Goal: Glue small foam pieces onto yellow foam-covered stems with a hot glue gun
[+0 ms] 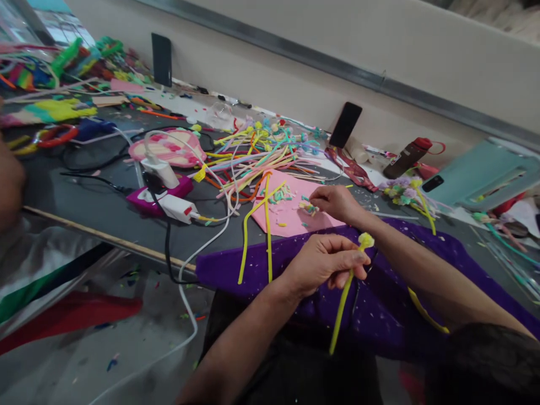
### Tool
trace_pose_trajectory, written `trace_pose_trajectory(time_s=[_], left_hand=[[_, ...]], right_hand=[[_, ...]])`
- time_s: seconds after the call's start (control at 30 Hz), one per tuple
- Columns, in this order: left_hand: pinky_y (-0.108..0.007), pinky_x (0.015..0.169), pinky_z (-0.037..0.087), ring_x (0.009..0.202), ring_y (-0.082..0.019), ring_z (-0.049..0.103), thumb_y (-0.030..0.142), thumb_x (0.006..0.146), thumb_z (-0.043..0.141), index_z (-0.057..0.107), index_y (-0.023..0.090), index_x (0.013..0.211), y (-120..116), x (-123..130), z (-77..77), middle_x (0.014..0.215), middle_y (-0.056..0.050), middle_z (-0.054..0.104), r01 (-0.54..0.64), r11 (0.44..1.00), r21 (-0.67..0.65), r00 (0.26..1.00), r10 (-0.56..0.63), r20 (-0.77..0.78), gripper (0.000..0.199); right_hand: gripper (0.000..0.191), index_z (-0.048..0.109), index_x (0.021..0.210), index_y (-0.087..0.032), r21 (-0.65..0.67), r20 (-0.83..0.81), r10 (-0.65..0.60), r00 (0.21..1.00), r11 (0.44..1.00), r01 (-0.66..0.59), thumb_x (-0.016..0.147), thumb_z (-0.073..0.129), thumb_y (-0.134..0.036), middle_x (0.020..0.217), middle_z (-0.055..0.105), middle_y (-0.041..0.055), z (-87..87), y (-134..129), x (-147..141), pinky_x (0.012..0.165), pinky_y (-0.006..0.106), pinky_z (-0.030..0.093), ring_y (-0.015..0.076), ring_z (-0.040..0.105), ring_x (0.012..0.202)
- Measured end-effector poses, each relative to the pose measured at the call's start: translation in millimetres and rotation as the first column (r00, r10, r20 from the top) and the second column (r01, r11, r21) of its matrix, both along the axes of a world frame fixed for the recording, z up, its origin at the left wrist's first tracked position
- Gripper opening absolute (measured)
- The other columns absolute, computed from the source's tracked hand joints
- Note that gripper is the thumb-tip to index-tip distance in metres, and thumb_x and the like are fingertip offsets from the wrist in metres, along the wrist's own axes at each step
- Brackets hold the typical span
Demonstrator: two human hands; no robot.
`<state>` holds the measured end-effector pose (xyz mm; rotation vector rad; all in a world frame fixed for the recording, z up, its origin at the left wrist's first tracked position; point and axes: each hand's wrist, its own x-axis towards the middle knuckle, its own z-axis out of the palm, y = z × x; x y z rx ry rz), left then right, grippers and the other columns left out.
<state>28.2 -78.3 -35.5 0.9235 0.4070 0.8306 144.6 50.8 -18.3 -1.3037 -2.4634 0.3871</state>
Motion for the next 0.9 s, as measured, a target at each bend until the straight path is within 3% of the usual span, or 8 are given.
trace_pose_trajectory(time_s=[0.1,0.27,0.4,0.53,0.63,0.77,0.8,0.9], left_hand=[[-0.017,0.033,0.026,0.036,-0.002,0.04,0.034,0.072,0.063,0.062,0.011,0.072,-0.5,1.2,0.0,0.063,-0.004,0.063,-0.013,1.0,-0.003,1.0,0.013,-0.022,0.023],[-0.017,0.033,0.025,0.035,-0.002,0.04,0.037,0.072,0.062,0.061,0.011,0.071,-2.0,1.6,0.6,0.061,-0.002,0.061,-0.003,1.0,-0.006,0.999,0.002,-0.048,0.025],[-0.018,0.035,0.026,0.035,-0.002,0.04,0.039,0.07,0.063,0.061,0.012,0.069,-2.4,1.2,-0.4,0.062,-0.002,0.062,-0.008,1.0,-0.02,0.999,0.006,-0.054,0.028],[-0.018,0.035,0.027,0.035,-0.002,0.039,0.039,0.07,0.063,0.06,0.012,0.066,-2.6,1.3,-0.4,0.059,-0.002,0.062,-0.021,0.999,-0.027,0.998,0.02,-0.051,0.027],[-0.017,0.034,0.027,0.035,-0.001,0.04,0.035,0.07,0.064,0.061,0.012,0.069,-2.2,1.3,-0.3,0.061,-0.002,0.063,-0.031,0.999,-0.043,0.999,0.029,-0.026,0.024],[-0.016,0.033,0.024,0.034,-0.001,0.04,0.034,0.071,0.064,0.062,0.012,0.072,0.1,1.0,-2.5,0.062,-0.002,0.063,-0.069,0.995,-0.074,0.998,0.069,0.007,0.022],[-0.015,0.032,0.024,0.033,-0.001,0.04,0.034,0.071,0.064,0.062,0.012,0.072,1.0,1.0,-3.3,0.062,-0.002,0.063,-0.09,0.993,-0.081,0.996,0.091,0.011,0.022],[-0.015,0.031,0.022,0.032,0.0,0.04,0.033,0.071,0.064,0.062,0.011,0.072,4.1,1.0,-4.8,0.061,-0.002,0.063,-0.152,0.982,-0.109,0.988,0.154,0.01,0.022]], right_hand=[[0.022,0.069,0.088,-0.018,0.14,0.158,-0.022,0.987,0.99,0.0,0.079,0.049,-0.021,0.087,0.069,0.0054,-8.4,19.2,-7.0,0.066,0.025,0.04,0.018,0.061,0.078],[0.028,0.065,0.101,-0.022,0.227,0.307,0.011,0.951,0.97,-0.085,0.082,0.045,-0.021,0.102,0.066,0.0044,-18.0,43.4,-18.4,0.069,0.025,0.039,0.0183,0.06,0.088],[0.027,0.065,0.099,-0.021,0.231,0.475,0.048,0.879,0.957,-0.177,0.085,0.043,-0.026,0.097,0.065,0.0082,-21.8,50.1,-32.2,0.066,0.027,0.038,0.0211,0.059,0.087],[0.026,0.064,0.09,-0.011,0.234,0.517,0.019,0.856,0.959,-0.162,0.085,0.041,-0.022,0.09,0.064,0.0153,-25.0,53.0,-43.0,0.064,0.029,0.038,0.0245,0.059,0.084],[0.023,0.062,0.091,-0.011,0.237,0.483,-0.003,0.875,0.963,-0.128,0.083,0.042,-0.018,0.091,0.064,0.0154,-20.7,52.3,-42.8,0.063,0.028,0.039,0.024,0.059,0.083],[0.02,0.058,0.094,-0.016,0.227,0.381,-0.035,0.924,0.972,-0.057,0.084,0.041,-0.02,0.086,0.065,0.0072,-2.4,37.1,-25.2,0.059,0.025,0.04,0.0173,0.059,0.072],[0.019,0.057,0.093,-0.017,0.201,0.317,-0.029,0.948,0.979,-0.037,0.084,0.041,-0.021,0.082,0.064,0.0047,2.9,29.4,-17.7,0.058,0.023,0.04,0.015,0.059,0.069],[0.012,0.054,0.088,-0.016,-0.078,-0.176,0.008,0.984,0.997,-0.022,0.082,0.046,-0.022,0.07,0.06,0.0002,15.5,-2.4,10.3,0.053,0.02,0.041,0.0104,0.056,0.06]])
